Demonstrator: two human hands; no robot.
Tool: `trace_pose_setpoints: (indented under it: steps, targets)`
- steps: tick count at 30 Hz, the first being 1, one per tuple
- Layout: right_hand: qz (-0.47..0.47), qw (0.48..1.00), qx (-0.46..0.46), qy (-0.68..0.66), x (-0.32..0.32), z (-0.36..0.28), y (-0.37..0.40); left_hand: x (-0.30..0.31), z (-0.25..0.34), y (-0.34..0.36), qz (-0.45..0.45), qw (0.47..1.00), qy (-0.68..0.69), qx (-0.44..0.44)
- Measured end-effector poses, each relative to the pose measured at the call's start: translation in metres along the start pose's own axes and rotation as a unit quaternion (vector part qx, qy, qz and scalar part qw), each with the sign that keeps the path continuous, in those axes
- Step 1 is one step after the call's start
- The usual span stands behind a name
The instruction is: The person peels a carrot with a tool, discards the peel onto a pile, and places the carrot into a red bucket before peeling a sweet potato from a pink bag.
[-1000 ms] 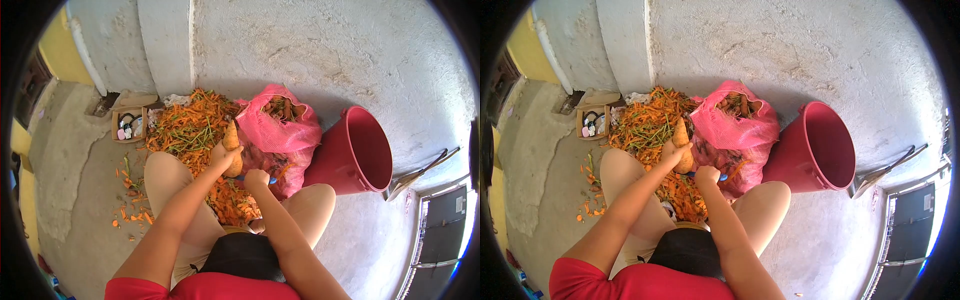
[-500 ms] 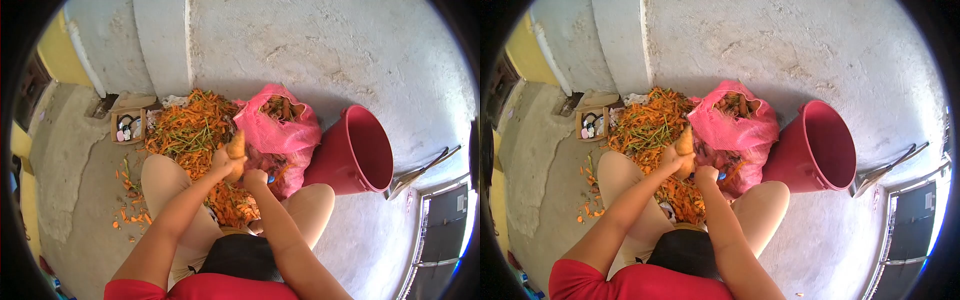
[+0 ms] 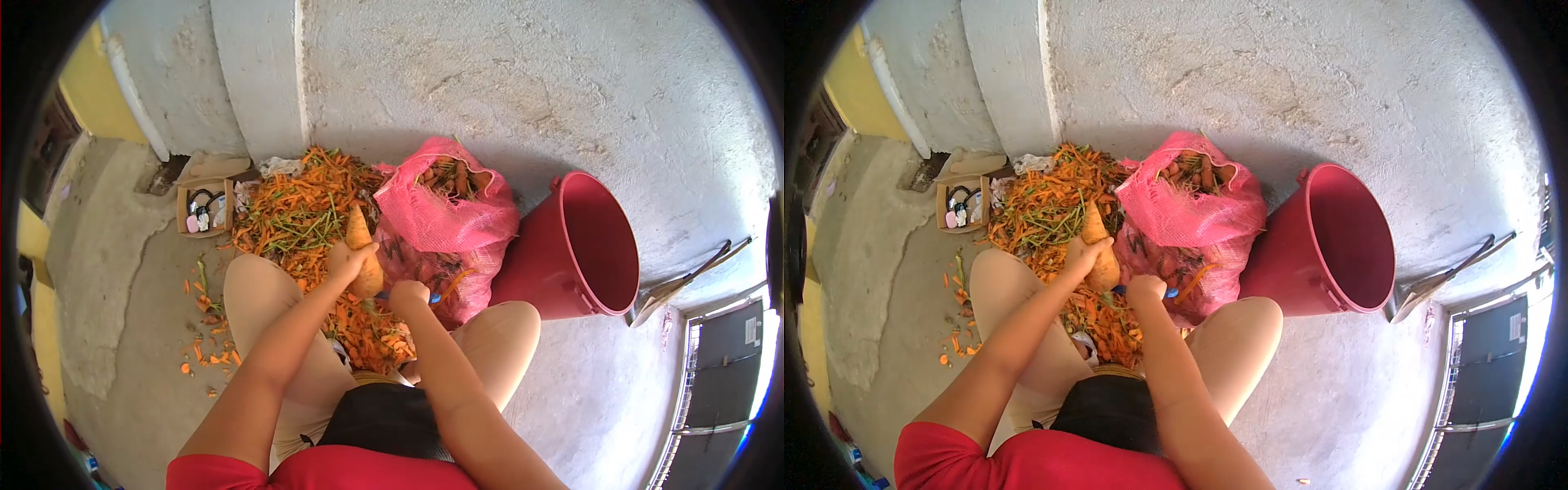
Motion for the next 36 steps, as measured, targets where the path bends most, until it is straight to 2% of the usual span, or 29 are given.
trace_pose_setpoints:
  steps: [1, 4, 7, 10, 11, 14, 15, 18, 19, 21, 23, 25, 26, 27, 28, 29, 32, 34, 36]
  targets:
    - [0.004, 1.000, 0.006, 0.001, 0.001, 0.003, -0.001, 0.002, -0.003, -0.003, -0.001, 0.999, 0.031, 0.033]
    - [0.018, 1.000, 0.012, -0.002, -0.004, 0.011, -0.005, 0.004, -0.002, -0.005, -0.046, 0.993, 0.093, 0.052]
    - [0.017, 1.000, -0.006, -0.011, -0.012, 0.004, -0.005, 0.001, -0.002, -0.002, -0.059, 0.997, 0.055, 0.001]
    - [-0.011, 0.999, -0.045, -0.025, -0.013, 0.002, -0.004, -0.006, 0.011, 0.011, -0.025, 0.988, -0.126, -0.092]
    - [-0.010, 0.998, -0.061, -0.034, -0.018, 0.003, -0.008, -0.009, 0.019, 0.018, -0.034, 0.985, -0.142, -0.088]
    - [0.002, 0.986, -0.120, -0.117, -0.047, 0.022, -0.035, -0.015, 0.034, 0.042, -0.076, 0.995, 0.028, -0.055]
    - [-0.003, 0.990, -0.112, -0.082, -0.040, 0.027, -0.025, -0.015, 0.035, 0.044, -0.113, 0.992, 0.040, -0.032]
    - [-0.019, 0.993, -0.104, -0.055, -0.038, 0.041, -0.012, -0.016, 0.023, 0.037, -0.101, 0.967, 0.175, 0.153]
    - [-0.032, 0.992, -0.093, -0.081, -0.030, 0.044, -0.004, -0.015, 0.013, 0.028, -0.118, 0.935, 0.234, 0.238]
    - [-0.018, 0.995, -0.028, -0.097, -0.069, 0.065, -0.033, -0.007, 0.004, 0.021, -0.137, 0.884, 0.327, 0.304]
    - [0.006, 0.973, -0.045, -0.226, -0.079, 0.080, -0.044, -0.004, 0.010, 0.023, -0.137, 0.842, 0.394, 0.343]
    - [0.038, 0.881, -0.135, -0.452, -0.071, 0.087, -0.042, 0.000, 0.008, 0.015, -0.096, 0.849, 0.414, 0.316]
    - [0.026, 0.787, -0.127, -0.604, -0.070, 0.088, -0.041, 0.001, 0.003, 0.012, -0.076, 0.850, 0.423, 0.304]
    - [0.014, 0.667, -0.116, -0.736, -0.067, 0.090, -0.037, 0.001, -0.012, 0.000, -0.093, 0.842, 0.447, 0.286]
    - [0.002, 0.527, -0.100, -0.844, -0.054, 0.086, -0.024, 0.000, -0.009, 0.001, -0.081, 0.829, 0.478, 0.279]
    - [0.040, 0.606, -0.103, -0.788, -0.037, 0.086, -0.013, 0.001, -0.005, 0.003, -0.068, 0.815, 0.508, 0.271]
    - [0.101, 0.632, 0.015, -0.768, -0.030, 0.069, -0.012, 0.006, 0.007, 0.007, -0.035, 0.799, 0.563, 0.209]
    - [0.070, 0.689, 0.026, -0.721, -0.014, 0.046, 0.005, 0.011, 0.012, 0.002, -0.014, 0.781, 0.603, 0.164]
    - [0.099, 0.684, 0.095, -0.717, -0.006, 0.018, 0.026, 0.015, 0.017, -0.005, -0.009, 0.778, 0.617, 0.121]
Point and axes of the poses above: each hand's wrist, its own y-axis away from the middle knuckle, its own x-axis out of the back of the hand, z = x × y, the point moved 1 cm from there along -y, towards the middle knuckle, and after that the axes turned 2 degrees about z, right-handed, at the moved point
